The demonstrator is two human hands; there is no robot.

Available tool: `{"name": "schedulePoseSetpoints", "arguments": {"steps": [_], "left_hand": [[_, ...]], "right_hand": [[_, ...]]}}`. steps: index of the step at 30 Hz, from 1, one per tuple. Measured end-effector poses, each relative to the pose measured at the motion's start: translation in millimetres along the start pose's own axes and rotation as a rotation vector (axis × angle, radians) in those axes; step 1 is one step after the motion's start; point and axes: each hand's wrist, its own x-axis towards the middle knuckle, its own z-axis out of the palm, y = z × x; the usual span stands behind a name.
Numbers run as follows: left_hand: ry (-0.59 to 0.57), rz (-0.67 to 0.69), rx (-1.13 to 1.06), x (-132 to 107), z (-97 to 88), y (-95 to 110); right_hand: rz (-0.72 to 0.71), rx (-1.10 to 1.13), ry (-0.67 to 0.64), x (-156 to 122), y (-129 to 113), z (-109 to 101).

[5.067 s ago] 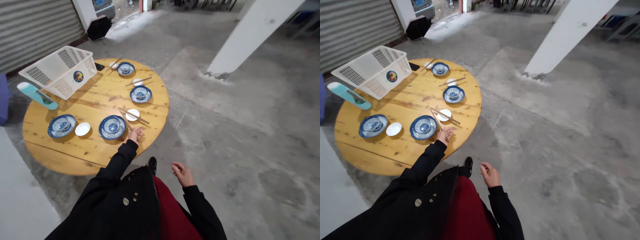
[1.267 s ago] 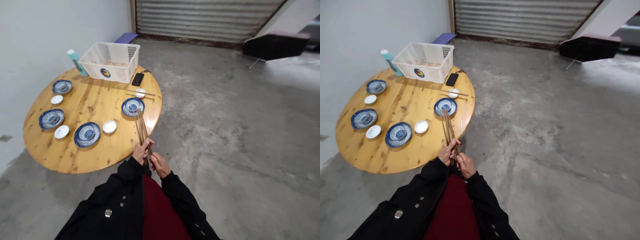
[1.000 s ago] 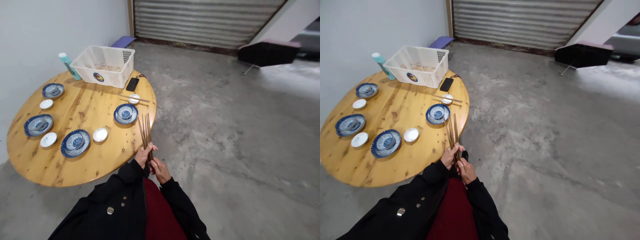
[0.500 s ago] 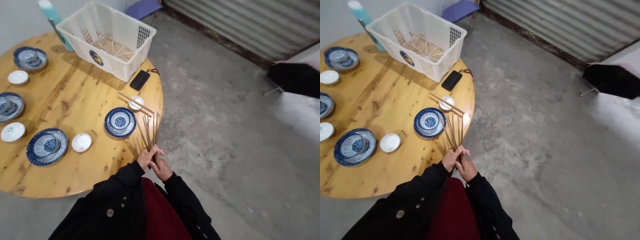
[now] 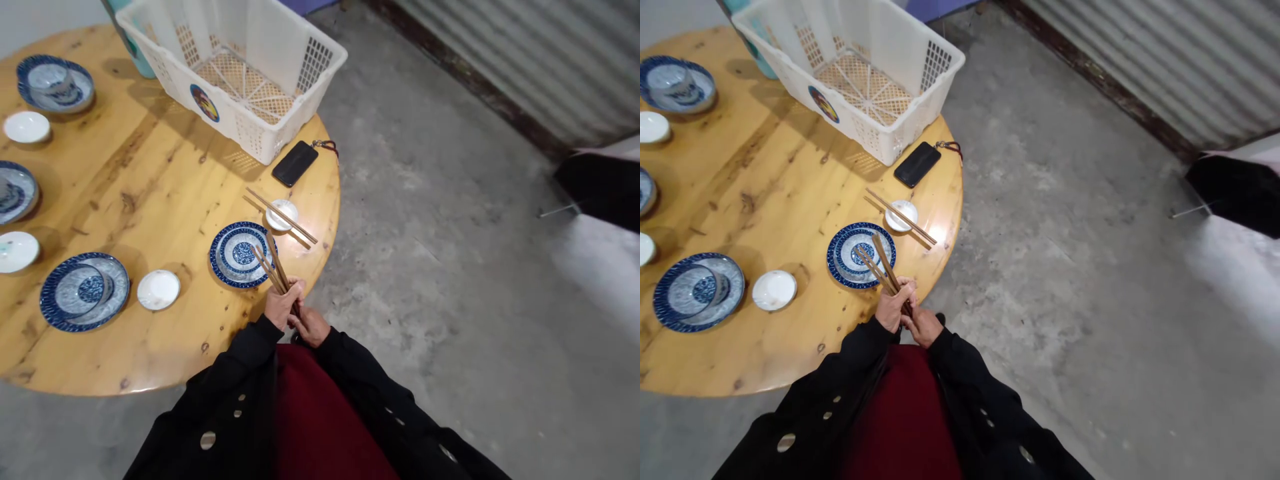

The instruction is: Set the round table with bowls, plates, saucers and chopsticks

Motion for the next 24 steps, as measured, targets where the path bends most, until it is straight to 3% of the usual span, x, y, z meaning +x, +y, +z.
{"name": "schedulePoseSetpoints", "arguments": {"steps": [4, 6, 9, 12, 14, 19, 22, 24], "left_hand": [[0.134, 0.063, -0.159, 0, -1.3, 10], [0.207, 0.095, -0.217, 0, -1.2, 18], [0.260, 0.134, -0.267, -1, 0.8, 28], [0.300, 0.115, -0.300, -2, 7.8, 30], [0.328, 0.096, -0.315, -2, 15.3, 27], [0.415, 0.093, -0.344, 14, 34.1, 15], [0.471, 0.138, -0.348, 32, 41.2, 13], [0.500, 0.173, -0.336, 41, 46.2, 15]], "right_hand": [[-0.092, -0.056, -0.126, 11, -14, -27], [-0.149, -0.075, -0.112, 20, -14, -51], [-0.189, -0.199, 0.171, 48, -5, -92], [-0.083, -0.448, 0.393, 88, 11, -123], [0.054, -0.585, 0.346, 113, 18, -133], [0.296, -0.733, 0.003, 142, 14, -135], [0.284, -0.641, -0.055, 132, 13, -134], [0.180, -0.453, -0.029, 114, 16, -135]]}}
